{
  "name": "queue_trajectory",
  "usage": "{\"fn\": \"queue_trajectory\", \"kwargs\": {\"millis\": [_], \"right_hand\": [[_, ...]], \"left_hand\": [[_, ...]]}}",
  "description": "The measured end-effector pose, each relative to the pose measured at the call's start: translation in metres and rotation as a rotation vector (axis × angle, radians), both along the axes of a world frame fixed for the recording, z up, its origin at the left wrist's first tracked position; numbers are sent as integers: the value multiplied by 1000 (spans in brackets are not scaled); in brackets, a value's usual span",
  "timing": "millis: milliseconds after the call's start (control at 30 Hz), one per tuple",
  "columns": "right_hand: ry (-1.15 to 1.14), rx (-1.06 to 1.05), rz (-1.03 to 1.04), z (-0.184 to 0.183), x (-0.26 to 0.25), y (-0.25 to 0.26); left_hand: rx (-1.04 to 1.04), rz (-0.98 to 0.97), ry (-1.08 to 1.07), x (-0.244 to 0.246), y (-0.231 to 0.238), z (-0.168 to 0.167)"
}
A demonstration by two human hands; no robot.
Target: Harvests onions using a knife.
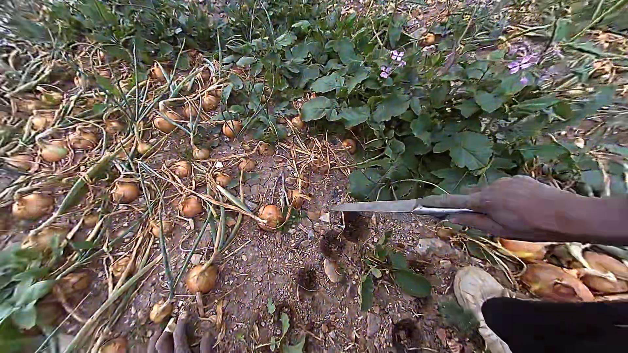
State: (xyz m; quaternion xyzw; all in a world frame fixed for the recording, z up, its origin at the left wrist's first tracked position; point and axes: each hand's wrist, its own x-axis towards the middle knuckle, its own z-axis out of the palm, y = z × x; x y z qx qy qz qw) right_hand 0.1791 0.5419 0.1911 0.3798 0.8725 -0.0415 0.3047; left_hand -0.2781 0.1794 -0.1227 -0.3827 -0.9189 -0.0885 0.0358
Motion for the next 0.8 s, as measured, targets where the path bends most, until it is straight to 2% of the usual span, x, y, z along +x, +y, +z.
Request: {"fn": "queue_trajectory", "kwargs": {"millis": [67,100,167,233,267,333,433,467,500,567,633,733,800], "right_hand": [[5,21,143,-7,-23,17],[-41,8,185,-12,-36,25],[-121,-23,244,-23,-61,39],[-143,-60,259,-32,-76,42],[-127,-87,250,-34,-81,39],[-45,-148,204,-38,-80,33],[122,-174,152,-62,-50,30],[235,-136,178,-80,-33,27],[337,-104,197,-98,-17,24],[531,-33,211,-141,11,19],[725,19,160,-198,29,17],[971,77,92,-269,18,12],[992,-16,41,-260,9,6]], "left_hand": [[-22,107,-87,22,31,41],[32,89,-80,36,56,63],[238,-66,-155,67,123,100],[369,-198,-314,93,209,112],[355,-232,-384,104,252,110],[182,-247,-460,119,333,98],[-139,-171,-445,140,401,83],[-146,-172,-425,144,404,82],[-62,-212,-404,146,398,78],[198,-322,-416,151,374,69],[427,-312,-473,157,350,72],[631,-109,-426,164,303,99],[700,151,-489,155,264,116]]}}
